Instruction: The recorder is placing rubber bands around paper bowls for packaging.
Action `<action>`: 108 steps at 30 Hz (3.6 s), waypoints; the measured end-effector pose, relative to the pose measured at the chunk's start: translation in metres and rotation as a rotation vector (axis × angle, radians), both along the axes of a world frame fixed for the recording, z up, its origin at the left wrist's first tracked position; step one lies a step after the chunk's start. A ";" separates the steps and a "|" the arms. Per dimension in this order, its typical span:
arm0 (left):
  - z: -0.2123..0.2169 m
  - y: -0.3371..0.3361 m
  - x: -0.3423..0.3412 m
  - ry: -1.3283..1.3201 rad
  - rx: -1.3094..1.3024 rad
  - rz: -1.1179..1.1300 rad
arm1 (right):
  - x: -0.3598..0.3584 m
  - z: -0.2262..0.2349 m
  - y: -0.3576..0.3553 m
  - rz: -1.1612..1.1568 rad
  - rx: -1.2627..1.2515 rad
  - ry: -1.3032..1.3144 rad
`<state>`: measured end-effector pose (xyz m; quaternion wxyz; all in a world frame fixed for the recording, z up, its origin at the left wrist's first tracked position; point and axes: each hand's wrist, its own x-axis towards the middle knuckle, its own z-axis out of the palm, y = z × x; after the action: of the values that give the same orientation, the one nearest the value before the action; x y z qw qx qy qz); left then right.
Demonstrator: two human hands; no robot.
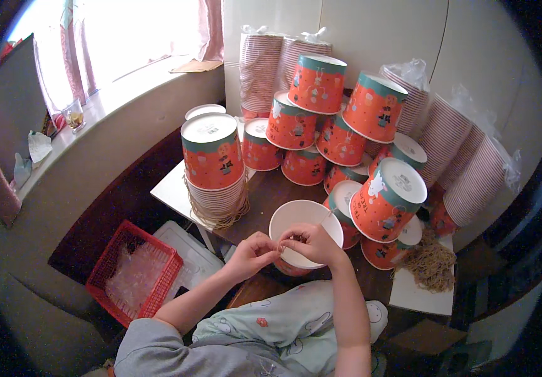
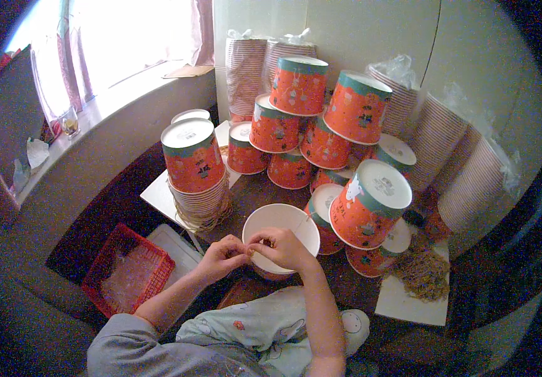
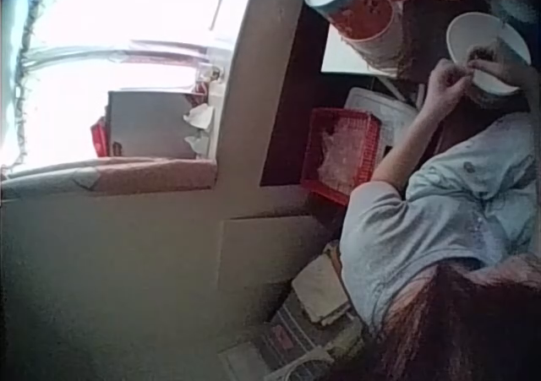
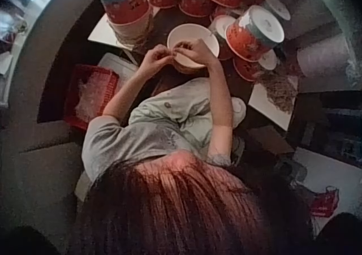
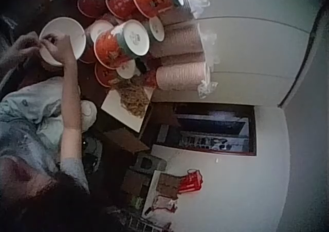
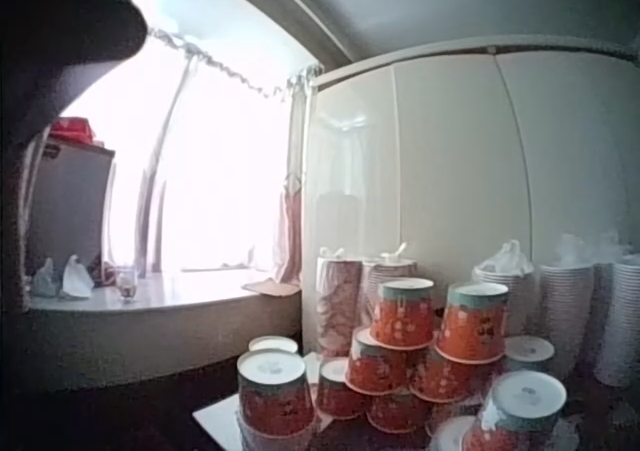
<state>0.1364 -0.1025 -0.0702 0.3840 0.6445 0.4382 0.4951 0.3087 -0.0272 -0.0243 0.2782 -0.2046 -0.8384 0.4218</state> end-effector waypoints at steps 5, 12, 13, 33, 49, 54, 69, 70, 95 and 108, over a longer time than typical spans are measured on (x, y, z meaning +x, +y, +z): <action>0.005 0.001 0.001 -0.342 -0.179 -0.046 | 0.002 -0.005 0.004 -0.028 -0.028 0.004; 0.007 0.004 0.001 -0.451 -0.174 -0.035 | 0.002 -0.008 0.005 -0.035 -0.004 -0.024; 0.007 0.005 0.001 -0.425 -0.149 -0.006 | 0.002 -0.007 0.005 -0.036 -0.004 -0.024; 0.027 0.000 -0.009 -0.207 -0.367 -0.102 | 0.001 -0.004 0.002 -0.047 -0.053 -0.095; 0.019 0.003 -0.006 -0.109 -0.238 -0.027 | 0.000 -0.003 0.001 -0.044 -0.017 -0.062; 0.015 0.005 -0.004 -0.041 -0.184 0.047 | -0.001 -0.003 0.000 -0.036 -0.001 -0.047; 0.014 0.006 0.002 -0.048 -0.104 0.238 | -0.002 -0.004 -0.001 -0.087 0.032 -0.067; 0.012 0.007 0.002 -0.070 -0.099 0.235 | -0.002 -0.004 -0.001 -0.087 0.032 -0.067; 0.000 0.014 0.003 -0.144 -0.029 0.206 | -0.002 -0.007 -0.004 0.017 -0.045 0.040; 0.003 0.008 0.009 0.029 0.053 0.303 | -0.002 -0.015 -0.005 0.150 -0.417 0.158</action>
<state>0.1458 -0.0946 -0.0670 0.2812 0.5880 0.5228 0.5494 0.3064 -0.0324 -0.0395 0.2626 -0.1610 -0.7215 0.6201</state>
